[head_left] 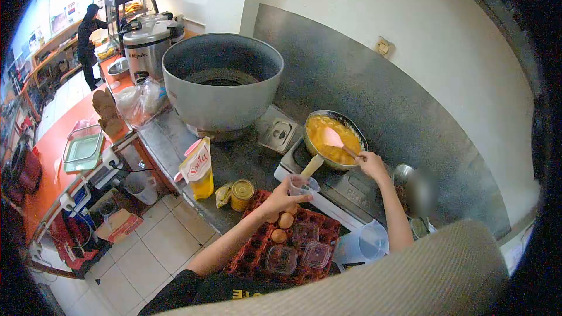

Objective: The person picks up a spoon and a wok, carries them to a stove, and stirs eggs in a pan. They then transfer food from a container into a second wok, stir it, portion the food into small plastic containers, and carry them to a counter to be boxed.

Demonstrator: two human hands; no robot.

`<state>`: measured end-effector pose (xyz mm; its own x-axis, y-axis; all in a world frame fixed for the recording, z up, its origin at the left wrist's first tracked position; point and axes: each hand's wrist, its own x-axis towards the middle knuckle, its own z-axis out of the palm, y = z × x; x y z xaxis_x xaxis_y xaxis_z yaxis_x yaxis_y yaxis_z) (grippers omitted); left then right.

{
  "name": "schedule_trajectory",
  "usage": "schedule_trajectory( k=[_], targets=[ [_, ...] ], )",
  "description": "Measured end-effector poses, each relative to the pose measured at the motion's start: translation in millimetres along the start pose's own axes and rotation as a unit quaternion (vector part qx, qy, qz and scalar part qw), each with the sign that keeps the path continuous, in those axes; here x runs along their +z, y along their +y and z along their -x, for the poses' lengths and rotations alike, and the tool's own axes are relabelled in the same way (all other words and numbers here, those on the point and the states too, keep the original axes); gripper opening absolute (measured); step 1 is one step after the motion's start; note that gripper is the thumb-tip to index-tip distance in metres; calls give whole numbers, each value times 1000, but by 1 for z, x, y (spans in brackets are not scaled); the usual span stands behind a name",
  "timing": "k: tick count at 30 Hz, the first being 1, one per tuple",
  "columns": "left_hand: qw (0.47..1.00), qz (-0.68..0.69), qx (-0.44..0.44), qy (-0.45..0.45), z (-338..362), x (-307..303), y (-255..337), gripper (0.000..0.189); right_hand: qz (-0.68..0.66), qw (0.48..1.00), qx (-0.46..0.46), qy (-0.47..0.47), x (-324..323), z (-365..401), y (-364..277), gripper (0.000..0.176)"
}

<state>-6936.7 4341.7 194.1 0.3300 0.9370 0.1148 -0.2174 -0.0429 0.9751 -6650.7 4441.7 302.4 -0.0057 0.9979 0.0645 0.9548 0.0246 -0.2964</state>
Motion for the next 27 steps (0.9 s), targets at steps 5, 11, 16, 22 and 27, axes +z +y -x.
schedule_trajectory(
  k=[5, 11, 16, 22, 27],
  targets=[
    [999, -48, 13, 8, 1, 0, -1, 73, 42, 997, -59, -27, 14, 8, -6, 30],
    [999, -37, 30, 10, -4, -2, -17, 72, 129, 991, -5, 22, 16, 21, -3, 33],
    [999, 41, -2, 1, 0, 4, -3, 65, 134, 989, 5, 67, 23, 3, 23, 34],
    [998, -5, 47, 51, 10, 1, 2, 66, 121, 985, 2, 123, 3, -7, 39, 22],
    [990, -71, 81, 94, 19, -6, 14, 67, 137, 978, 54, 144, -10, -9, 45, 22]
  ],
)
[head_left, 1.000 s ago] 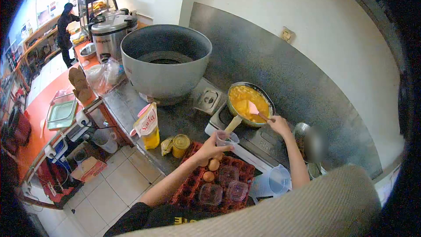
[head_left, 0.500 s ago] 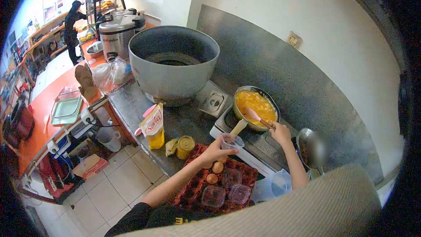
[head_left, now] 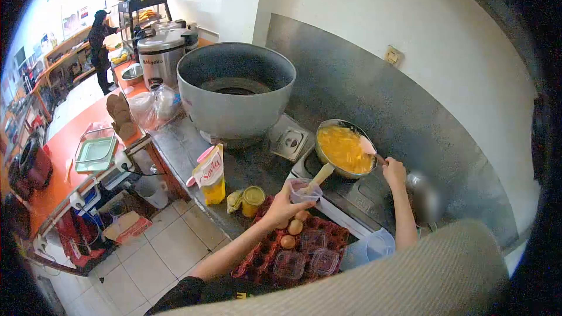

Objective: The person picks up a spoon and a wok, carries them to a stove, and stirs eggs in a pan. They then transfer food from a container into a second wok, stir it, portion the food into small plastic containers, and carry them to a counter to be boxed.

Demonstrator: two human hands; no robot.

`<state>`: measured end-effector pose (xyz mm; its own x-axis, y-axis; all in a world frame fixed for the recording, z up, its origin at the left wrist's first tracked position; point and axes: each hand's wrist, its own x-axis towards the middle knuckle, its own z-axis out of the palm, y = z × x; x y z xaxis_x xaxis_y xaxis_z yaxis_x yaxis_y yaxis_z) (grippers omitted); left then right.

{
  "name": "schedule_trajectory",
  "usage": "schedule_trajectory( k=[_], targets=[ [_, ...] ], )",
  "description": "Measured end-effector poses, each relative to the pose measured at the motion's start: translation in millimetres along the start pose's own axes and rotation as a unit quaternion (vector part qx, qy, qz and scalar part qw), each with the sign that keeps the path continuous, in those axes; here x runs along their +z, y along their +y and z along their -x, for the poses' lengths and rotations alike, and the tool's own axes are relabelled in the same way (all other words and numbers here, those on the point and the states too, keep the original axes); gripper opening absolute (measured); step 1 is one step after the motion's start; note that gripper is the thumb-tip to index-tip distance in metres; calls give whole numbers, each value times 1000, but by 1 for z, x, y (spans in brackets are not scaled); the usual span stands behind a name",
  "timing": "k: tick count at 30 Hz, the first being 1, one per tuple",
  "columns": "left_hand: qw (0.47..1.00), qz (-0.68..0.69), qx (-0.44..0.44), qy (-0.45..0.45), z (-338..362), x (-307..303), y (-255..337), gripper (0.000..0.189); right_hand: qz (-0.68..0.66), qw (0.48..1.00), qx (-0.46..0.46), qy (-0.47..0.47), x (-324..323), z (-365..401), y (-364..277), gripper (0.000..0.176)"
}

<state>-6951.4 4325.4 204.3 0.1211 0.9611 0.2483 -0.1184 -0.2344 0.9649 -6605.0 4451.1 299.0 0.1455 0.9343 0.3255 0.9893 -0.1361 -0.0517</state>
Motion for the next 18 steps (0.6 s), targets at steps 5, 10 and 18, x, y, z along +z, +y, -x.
schedule_trajectory(
  k=[5, 10, 18],
  targets=[
    [1000, 17, 6, -7, 4, 2, -11, 66, 23, 999, 0, -28, 40, -3, 19, 22],
    [1000, 18, -1, -13, 17, 3, 7, 61, -72, 996, -32, -50, 12, 21, -37, 24],
    [995, 75, 49, -49, 48, -34, 50, 62, 2, 999, -32, -39, -6, 48, -92, 24]
  ],
)
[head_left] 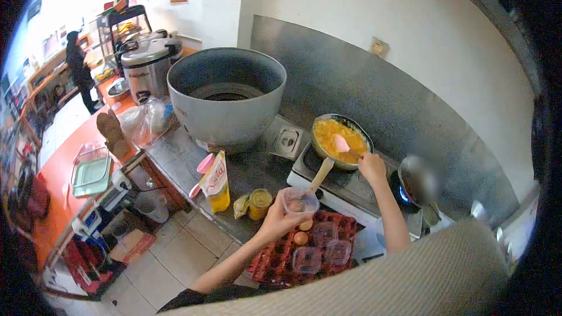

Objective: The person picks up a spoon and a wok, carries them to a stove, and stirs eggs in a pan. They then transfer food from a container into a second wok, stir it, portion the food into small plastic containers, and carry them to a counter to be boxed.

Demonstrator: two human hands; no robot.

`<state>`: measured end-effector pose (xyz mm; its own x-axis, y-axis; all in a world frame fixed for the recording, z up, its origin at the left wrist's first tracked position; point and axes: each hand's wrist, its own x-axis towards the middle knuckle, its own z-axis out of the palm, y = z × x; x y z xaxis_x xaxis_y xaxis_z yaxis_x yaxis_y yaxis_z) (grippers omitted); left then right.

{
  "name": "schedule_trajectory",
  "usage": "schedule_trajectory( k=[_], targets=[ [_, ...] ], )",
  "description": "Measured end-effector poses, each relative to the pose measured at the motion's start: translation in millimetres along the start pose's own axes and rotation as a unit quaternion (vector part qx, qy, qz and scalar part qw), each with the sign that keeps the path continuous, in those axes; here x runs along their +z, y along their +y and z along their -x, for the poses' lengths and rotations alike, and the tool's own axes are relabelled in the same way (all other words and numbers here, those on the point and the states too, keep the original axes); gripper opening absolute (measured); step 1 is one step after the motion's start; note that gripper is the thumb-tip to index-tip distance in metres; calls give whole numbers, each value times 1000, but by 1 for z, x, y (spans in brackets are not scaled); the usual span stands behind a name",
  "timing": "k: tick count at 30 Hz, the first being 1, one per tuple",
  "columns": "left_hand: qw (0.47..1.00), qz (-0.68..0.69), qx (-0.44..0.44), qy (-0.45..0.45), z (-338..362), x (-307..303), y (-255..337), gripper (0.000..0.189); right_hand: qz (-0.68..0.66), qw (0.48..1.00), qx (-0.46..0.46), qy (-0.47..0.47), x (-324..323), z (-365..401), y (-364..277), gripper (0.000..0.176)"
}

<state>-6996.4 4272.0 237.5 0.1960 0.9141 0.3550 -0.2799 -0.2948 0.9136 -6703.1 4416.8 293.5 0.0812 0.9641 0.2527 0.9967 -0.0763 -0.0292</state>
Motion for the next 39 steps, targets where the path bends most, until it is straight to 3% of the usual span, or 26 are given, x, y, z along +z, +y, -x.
schedule_trajectory(
  k=[5, 9, 12, 17, 20, 22, 23, 27, 30, 33, 36, 39],
  targets=[
    [992, 69, -95, -37, 52, -63, 26, 70, 29, 998, 50, 17, -21, 51, -75, 20],
    [996, 31, -73, -34, 103, -123, 33, 73, 55, 995, 75, 23, -1, 75, -121, 23],
    [990, 56, -127, -17, 139, -162, 38, 72, 14, 995, 91, 41, 10, 77, -149, 27],
    [984, 42, -172, -1, 174, -208, 55, 71, -46, 984, 160, 64, 69, 64, -156, 30],
    [984, 26, -177, 1, 182, -228, 55, 73, -39, 975, 211, 54, 59, 65, -170, 31],
    [985, 18, -173, 5, 186, -234, 58, 74, -59, 966, 247, 56, 50, 69, -176, 44],
    [985, 21, -168, 7, 186, -235, 62, 74, -11, 984, 172, 41, 39, 80, -178, 59],
    [982, 69, -174, 9, 188, -224, 70, 76, -6, 968, 232, 91, -5, 109, -204, 74],
    [981, 63, -183, -28, 189, -206, 70, 76, 15, 969, 187, 162, -46, 158, -212, 76],
    [975, 74, -182, -105, 189, -184, 62, 77, -9, 962, 121, 244, -71, 223, -191, 60],
    [963, 92, -172, -185, 188, -148, 55, 78, -243, 955, 65, 157, -99, 299, -150, 58],
    [952, 115, -135, -248, 186, -91, 62, 78, -375, 925, 52, 31, -129, 384, -109, 51]
  ],
)
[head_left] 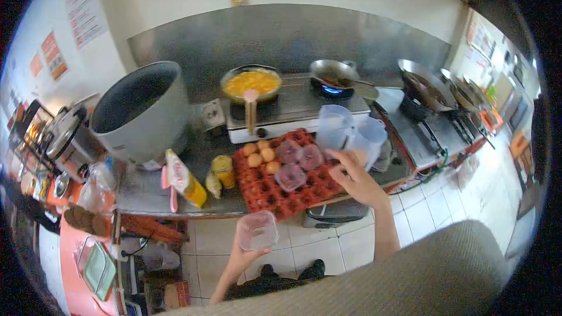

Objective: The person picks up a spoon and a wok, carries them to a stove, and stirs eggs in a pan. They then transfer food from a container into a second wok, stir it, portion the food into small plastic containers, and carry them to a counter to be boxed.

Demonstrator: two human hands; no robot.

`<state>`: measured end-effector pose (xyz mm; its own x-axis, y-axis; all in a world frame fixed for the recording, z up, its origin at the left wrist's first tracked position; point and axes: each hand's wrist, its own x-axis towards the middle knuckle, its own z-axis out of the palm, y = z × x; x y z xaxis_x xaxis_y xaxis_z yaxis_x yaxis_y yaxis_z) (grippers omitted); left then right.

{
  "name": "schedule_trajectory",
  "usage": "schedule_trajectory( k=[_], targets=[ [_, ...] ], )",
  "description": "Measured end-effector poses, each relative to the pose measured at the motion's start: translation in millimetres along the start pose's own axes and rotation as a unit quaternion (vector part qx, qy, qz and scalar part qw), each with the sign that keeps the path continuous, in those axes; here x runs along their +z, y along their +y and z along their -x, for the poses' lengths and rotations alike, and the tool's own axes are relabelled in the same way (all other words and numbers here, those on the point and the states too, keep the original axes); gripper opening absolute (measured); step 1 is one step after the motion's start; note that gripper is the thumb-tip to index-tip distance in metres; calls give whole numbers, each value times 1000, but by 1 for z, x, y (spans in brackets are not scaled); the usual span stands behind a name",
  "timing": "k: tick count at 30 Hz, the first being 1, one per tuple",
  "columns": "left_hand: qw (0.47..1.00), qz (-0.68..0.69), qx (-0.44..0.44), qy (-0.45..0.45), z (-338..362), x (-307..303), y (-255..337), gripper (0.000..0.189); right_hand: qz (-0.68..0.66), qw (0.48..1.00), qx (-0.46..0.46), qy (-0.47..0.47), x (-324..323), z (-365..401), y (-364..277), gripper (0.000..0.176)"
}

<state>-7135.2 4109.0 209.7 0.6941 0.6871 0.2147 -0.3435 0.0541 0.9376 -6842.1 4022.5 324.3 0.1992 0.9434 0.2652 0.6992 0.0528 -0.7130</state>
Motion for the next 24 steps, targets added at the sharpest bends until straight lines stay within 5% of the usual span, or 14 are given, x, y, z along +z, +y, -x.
schedule_trajectory(
  k=[4, 8, 11, 14, 16, 20, 24],
  targets=[
    [997, 6, 56, -44, -41, 94, -30, 77, -22, 992, 123, 11, -62, 111, 49, 49],
    [972, -184, 115, -93, -92, 204, -49, 77, -19, 976, 207, 57, -122, 219, 89, 47],
    [990, -79, 52, -100, -119, 284, -66, 75, -25, 942, 315, 110, -161, 287, 98, 44],
    [930, -233, 249, -140, -141, 342, -70, 76, -29, 915, 371, 156, -190, 358, 109, 42],
    [918, -220, 291, -153, -153, 371, -81, 74, -44, 897, 404, 174, -205, 396, 116, 41],
    [960, -124, 210, -138, -164, 410, -106, 70, -35, 881, 441, 168, -235, 421, 135, 41],
    [926, -275, 239, -102, -183, 410, -96, 67, 9, 903, 406, 140, -256, 377, 169, 44]
  ],
)
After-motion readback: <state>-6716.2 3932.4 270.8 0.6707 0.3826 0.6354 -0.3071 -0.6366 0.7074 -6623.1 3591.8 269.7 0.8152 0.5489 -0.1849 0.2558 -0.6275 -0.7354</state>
